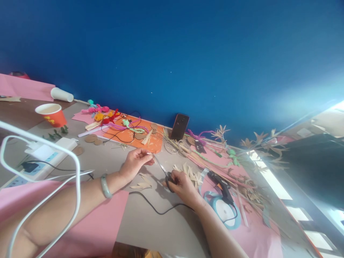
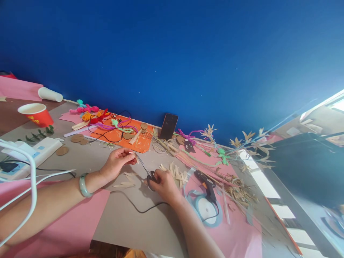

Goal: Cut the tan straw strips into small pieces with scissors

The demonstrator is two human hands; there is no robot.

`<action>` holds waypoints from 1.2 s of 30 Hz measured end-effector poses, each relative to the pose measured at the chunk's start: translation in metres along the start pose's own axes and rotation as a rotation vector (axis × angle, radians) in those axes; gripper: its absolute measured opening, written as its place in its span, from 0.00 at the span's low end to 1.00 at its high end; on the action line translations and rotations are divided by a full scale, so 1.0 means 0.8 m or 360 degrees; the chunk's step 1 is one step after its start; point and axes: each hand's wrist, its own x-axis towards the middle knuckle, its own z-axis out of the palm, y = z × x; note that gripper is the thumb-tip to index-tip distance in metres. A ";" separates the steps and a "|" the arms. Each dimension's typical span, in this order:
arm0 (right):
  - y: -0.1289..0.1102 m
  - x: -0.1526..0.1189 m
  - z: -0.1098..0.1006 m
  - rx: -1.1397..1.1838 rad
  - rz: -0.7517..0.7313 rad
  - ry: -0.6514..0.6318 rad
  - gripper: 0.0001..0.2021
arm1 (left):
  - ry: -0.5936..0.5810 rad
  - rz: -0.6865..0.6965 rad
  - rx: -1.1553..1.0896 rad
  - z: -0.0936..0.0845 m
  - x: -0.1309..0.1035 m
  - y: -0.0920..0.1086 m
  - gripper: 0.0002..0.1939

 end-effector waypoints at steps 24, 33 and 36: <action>-0.018 -0.005 -0.002 -0.0403 -0.0178 0.0170 0.17 | -0.0418 -0.0171 0.0105 -0.003 -0.005 -0.008 0.08; -0.009 -0.002 0.002 -0.0321 -0.0169 0.0145 0.19 | -0.0425 -0.0198 0.0076 -0.001 -0.006 -0.005 0.08; -0.005 -0.002 0.003 -0.0280 -0.0146 0.0101 0.20 | -0.0425 -0.0194 0.0078 -0.001 -0.006 -0.005 0.09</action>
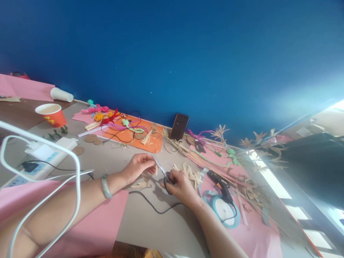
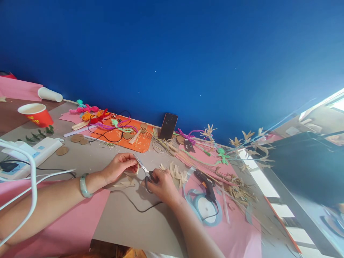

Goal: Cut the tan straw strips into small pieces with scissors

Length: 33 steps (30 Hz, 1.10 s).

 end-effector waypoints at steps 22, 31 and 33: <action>-0.006 0.001 0.007 0.1347 0.0293 -0.0178 0.16 | -0.0123 0.0028 0.0151 0.006 -0.005 0.002 0.11; -0.023 -0.002 0.017 0.1869 0.0452 -0.0338 0.18 | -0.0441 0.0097 0.0211 0.019 -0.018 0.015 0.09; -0.025 -0.002 0.015 0.1870 0.0456 -0.0303 0.18 | -0.0423 0.0083 0.0172 0.019 -0.018 0.012 0.08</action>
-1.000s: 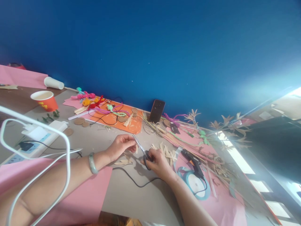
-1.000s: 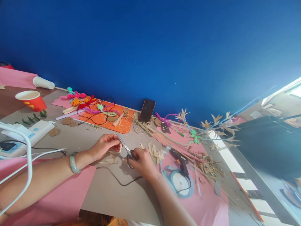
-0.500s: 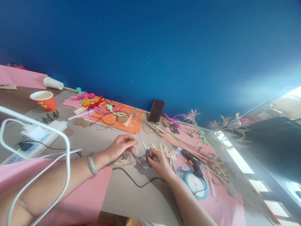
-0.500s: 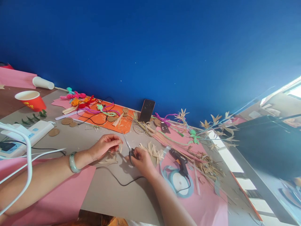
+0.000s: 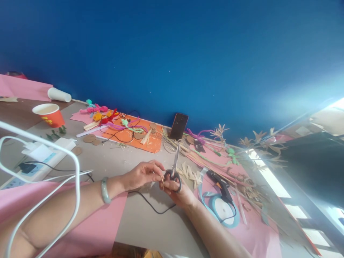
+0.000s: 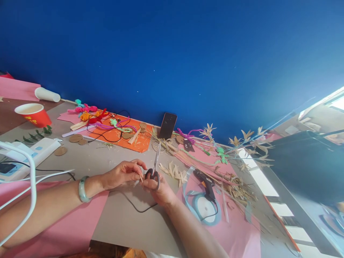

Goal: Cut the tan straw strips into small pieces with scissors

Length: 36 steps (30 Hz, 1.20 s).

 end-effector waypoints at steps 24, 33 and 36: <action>-0.015 -0.002 -0.019 -0.1341 -0.0242 0.0328 0.14 | 0.0488 -0.0164 0.0049 -0.018 0.010 -0.012 0.10; -0.013 -0.002 -0.023 -0.1487 -0.0159 0.0215 0.16 | 0.0462 -0.0110 0.0165 -0.020 0.012 -0.011 0.09; -0.013 -0.002 -0.022 -0.1438 -0.0116 0.0218 0.17 | 0.0453 -0.0107 0.0167 -0.021 0.012 -0.013 0.09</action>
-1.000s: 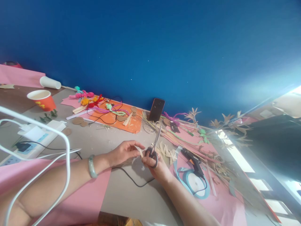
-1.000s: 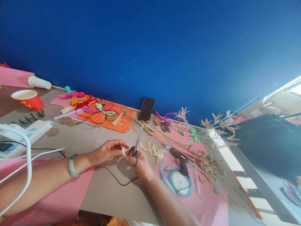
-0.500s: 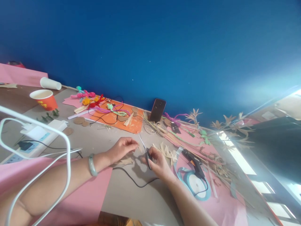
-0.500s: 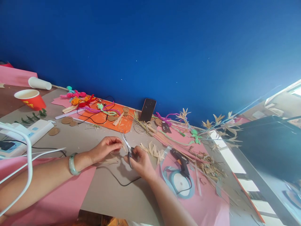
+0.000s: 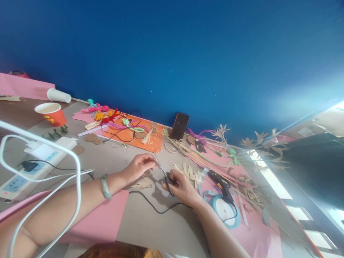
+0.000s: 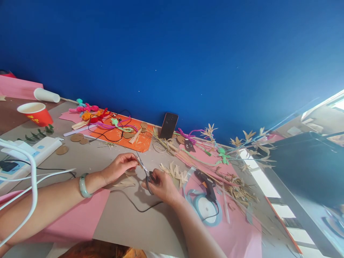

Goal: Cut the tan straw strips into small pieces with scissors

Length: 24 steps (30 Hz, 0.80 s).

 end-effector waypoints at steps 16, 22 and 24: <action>0.004 0.001 0.000 0.0367 0.0068 -0.0102 0.19 | -0.0013 -0.0015 -0.0031 0.000 -0.001 0.000 0.08; 0.009 0.002 0.000 0.0371 0.0043 -0.0076 0.18 | 0.0023 -0.0012 0.0005 -0.002 -0.001 -0.001 0.08; 0.007 0.002 -0.003 0.0294 0.0027 -0.0025 0.17 | 0.0040 0.0000 -0.0017 -0.002 0.000 -0.001 0.07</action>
